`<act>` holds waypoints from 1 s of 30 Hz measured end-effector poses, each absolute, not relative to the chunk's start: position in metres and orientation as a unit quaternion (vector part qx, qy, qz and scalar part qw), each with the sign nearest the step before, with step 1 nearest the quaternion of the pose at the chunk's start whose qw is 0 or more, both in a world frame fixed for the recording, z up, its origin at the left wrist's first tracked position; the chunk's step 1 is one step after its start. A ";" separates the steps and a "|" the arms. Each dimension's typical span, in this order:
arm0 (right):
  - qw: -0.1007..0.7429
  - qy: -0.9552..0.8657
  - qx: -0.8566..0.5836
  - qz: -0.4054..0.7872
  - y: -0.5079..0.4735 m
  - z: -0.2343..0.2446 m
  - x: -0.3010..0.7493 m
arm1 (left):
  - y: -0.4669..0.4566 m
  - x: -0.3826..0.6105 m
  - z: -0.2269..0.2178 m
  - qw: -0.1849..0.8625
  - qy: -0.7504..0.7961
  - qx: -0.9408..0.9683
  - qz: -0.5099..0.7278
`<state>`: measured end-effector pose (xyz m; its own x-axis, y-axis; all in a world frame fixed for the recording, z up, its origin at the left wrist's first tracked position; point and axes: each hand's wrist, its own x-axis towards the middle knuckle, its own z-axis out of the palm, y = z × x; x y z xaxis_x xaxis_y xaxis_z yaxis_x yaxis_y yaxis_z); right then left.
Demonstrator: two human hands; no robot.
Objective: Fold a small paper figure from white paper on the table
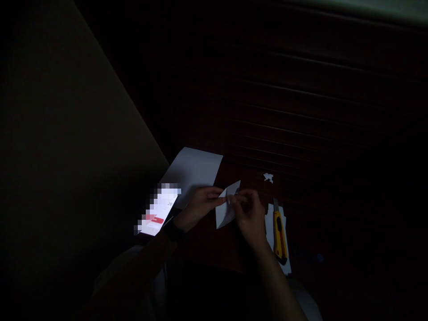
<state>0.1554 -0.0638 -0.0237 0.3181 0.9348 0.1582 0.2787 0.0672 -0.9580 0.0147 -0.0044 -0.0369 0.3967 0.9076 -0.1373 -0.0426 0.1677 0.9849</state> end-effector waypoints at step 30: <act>0.632 -0.360 -0.608 0.317 -0.060 -0.024 0.169 | -0.004 0.011 -0.033 0.655 0.348 0.535 0.405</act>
